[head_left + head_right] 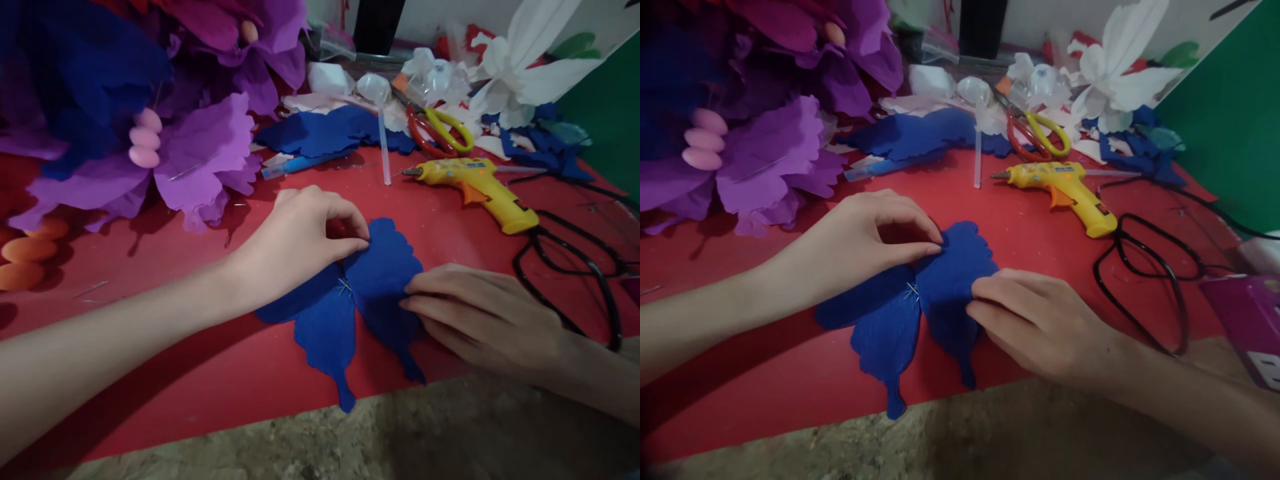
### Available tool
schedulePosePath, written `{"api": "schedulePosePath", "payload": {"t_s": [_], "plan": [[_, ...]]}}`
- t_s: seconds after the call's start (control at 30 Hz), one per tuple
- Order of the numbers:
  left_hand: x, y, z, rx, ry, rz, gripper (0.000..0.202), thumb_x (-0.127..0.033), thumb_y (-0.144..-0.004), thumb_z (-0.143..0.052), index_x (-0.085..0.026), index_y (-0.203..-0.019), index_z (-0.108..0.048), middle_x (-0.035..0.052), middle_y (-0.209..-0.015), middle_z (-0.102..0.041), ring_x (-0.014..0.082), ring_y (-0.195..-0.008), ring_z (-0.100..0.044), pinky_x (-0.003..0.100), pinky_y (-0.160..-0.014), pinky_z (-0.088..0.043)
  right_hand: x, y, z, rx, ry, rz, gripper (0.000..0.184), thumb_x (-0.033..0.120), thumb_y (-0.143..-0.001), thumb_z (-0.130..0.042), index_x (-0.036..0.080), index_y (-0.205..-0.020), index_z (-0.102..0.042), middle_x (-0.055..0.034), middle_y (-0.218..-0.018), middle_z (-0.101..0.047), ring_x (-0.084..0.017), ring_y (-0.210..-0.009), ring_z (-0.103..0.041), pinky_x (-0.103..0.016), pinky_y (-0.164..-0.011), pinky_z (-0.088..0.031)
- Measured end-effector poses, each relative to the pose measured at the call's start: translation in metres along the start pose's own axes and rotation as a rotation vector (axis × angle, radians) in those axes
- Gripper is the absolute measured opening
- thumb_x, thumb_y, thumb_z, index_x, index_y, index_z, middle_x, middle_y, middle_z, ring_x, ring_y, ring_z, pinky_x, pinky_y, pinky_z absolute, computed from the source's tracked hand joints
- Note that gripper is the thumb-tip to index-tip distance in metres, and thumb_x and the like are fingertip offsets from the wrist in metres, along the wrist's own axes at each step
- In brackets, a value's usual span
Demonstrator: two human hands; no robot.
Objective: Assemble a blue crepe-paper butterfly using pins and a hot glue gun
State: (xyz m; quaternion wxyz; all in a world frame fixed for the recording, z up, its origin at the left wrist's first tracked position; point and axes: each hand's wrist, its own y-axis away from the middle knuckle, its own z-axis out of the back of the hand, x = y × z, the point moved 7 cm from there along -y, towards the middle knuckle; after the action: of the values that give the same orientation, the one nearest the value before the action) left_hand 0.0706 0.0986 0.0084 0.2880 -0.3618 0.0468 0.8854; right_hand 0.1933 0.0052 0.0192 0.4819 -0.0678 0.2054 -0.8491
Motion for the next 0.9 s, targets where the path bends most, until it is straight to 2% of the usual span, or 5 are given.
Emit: {"api": "schedulePosePath", "payload": {"t_s": [0.13,0.3,0.4,0.6,0.9], "plan": [[-0.018,0.015,0.017,-0.086,-0.143,-0.166,0.023,-0.026,-0.090,-0.049,-0.020,-0.078,-0.067,0.0014,-0.086,-0.073,0.0200,-0.086,-0.063,0.036,-0.085,-0.043,-0.003,0.004,-0.002,-0.012,-0.005,-0.022,0.025,0.010,-0.095,-0.038,0.016,-0.088,-0.061,-0.0013,-0.085,-0.069,-0.009,-0.079,-0.062,-0.021,-0.078,-0.055],[-0.036,0.062,0.013,0.036,-0.327,-0.478,0.026,-0.027,-0.096,-0.041,-0.026,-0.104,-0.066,-0.0020,-0.109,-0.072,0.0212,-0.107,-0.058,0.039,-0.108,-0.030,-0.002,0.006,-0.005,-0.015,-0.030,-0.020,0.026,0.012,-0.095,-0.040,0.016,-0.089,-0.064,-0.0016,-0.090,-0.070,-0.010,-0.083,-0.063,-0.022,-0.083,-0.054],[-0.030,0.078,0.004,0.117,-0.410,-0.512,0.030,-0.035,-0.093,-0.048,-0.026,-0.118,-0.062,0.0009,-0.131,-0.062,0.0237,-0.125,-0.050,0.041,-0.119,-0.006,-0.002,0.003,-0.003,-0.022,0.013,-0.024,0.030,0.012,-0.096,-0.036,0.017,-0.086,-0.064,-0.0012,-0.085,-0.068,-0.008,-0.079,-0.062,-0.020,-0.078,-0.054],[-0.027,0.075,-0.004,0.194,-0.443,-0.555,0.043,-0.048,-0.089,-0.051,-0.027,-0.127,-0.058,0.0073,-0.142,-0.052,0.0337,-0.128,-0.050,0.062,-0.113,-0.017,-0.001,0.003,0.000,-0.043,0.022,-0.016,0.028,0.011,-0.095,-0.038,0.016,-0.086,-0.064,-0.0027,-0.085,-0.067,-0.009,-0.081,-0.061,-0.021,-0.083,-0.054],[-0.021,0.070,-0.006,0.218,-0.398,-0.512,0.047,-0.057,-0.088,-0.048,-0.029,-0.123,-0.061,0.0075,-0.138,-0.055,0.0341,-0.128,-0.050,0.063,-0.113,-0.015,-0.001,0.005,-0.001,-0.031,0.000,-0.019,0.025,0.009,-0.092,-0.039,0.016,-0.087,-0.062,-0.0037,-0.085,-0.068,-0.010,-0.081,-0.062,-0.022,-0.084,-0.054]]}}
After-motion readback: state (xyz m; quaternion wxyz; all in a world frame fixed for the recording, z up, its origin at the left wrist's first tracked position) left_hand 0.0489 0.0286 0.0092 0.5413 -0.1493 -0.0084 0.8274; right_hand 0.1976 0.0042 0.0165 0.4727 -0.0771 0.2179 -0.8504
